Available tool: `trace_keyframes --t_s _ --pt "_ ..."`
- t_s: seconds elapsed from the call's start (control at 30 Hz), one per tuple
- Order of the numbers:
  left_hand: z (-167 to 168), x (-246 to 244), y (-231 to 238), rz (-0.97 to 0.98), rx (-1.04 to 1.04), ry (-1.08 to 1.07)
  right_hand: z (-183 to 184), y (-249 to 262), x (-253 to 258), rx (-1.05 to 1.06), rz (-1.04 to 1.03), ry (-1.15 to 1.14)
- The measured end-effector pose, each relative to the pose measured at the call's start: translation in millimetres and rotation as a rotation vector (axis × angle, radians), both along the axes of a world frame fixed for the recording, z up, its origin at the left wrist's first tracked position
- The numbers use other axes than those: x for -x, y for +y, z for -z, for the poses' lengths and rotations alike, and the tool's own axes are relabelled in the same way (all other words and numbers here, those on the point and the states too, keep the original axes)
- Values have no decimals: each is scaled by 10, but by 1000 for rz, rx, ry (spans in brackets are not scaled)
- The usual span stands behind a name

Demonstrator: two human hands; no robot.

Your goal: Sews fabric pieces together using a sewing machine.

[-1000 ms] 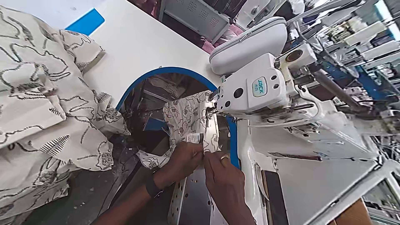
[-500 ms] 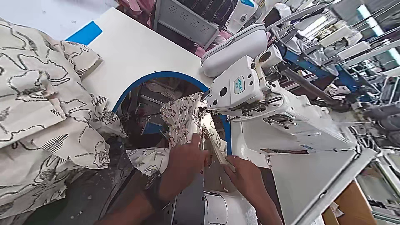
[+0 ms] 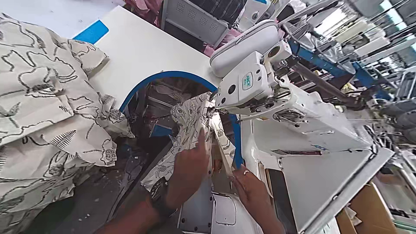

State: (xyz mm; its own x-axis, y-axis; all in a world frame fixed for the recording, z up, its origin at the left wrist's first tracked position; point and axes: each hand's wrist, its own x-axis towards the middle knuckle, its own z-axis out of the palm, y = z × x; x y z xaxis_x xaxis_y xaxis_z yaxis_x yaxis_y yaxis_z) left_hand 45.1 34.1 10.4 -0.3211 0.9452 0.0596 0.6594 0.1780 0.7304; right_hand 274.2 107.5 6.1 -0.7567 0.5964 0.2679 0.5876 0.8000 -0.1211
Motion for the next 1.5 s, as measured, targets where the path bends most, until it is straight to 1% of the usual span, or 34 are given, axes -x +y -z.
trace_keyframes --t_s 0.03,0.07,0.1,0.17,0.23,0.3,0.37,0.43,0.53,0.63,0.7,0.77,0.83,1.1,1.27,1.33,1.37,1.4,1.43,1.5 --pt "51 46 -114 -19 13 -93 61 -118 35 -25 -21 2" --pt "90 81 -199 16 39 -207 15 -245 129 -68 -40 -9" --pt "156 90 -241 62 3 -266 -104 -365 287 -115 -59 -15" --pt "352 -31 -274 70 -219 -210 -305 -610 599 -198 -93 -19" --pt "441 -93 -273 44 -333 -143 -265 -743 762 -209 -114 15" --pt "472 -41 -193 37 -332 -163 -192 -749 824 -205 -83 72" --pt "469 43 -74 74 -292 -246 -198 -743 867 -220 4 103" --pt "470 92 56 87 -296 -291 -199 -725 911 -245 67 133" --pt "474 128 114 86 -297 -336 -76 -638 954 -301 68 224" --pt "499 70 -35 72 -333 -358 41 -497 982 -294 19 259" --pt "554 22 -93 34 -397 -329 122 -418 1027 -310 16 274" --pt "604 -14 -38 -29 -499 -220 184 -346 1042 -321 3 300" --pt "623 -11 57 -51 -556 -136 225 -260 1053 -333 -18 324" --pt "580 96 466 -124 -559 30 241 37 1207 -298 78 325" --pt "577 77 582 -133 -574 78 240 68 1275 -227 158 231" --pt "592 102 573 -109 -571 35 238 72 1309 -202 180 183" --pt "611 146 513 -79 -559 -26 238 53 1314 -177 176 167" --pt "642 208 408 -50 -546 -122 231 17 1303 -147 141 169" --pt "707 273 289 -57 -538 -209 216 -37 1280 -122 64 194" --pt "898 376 116 -96 -444 -276 237 -212 1255 -61 -200 234"
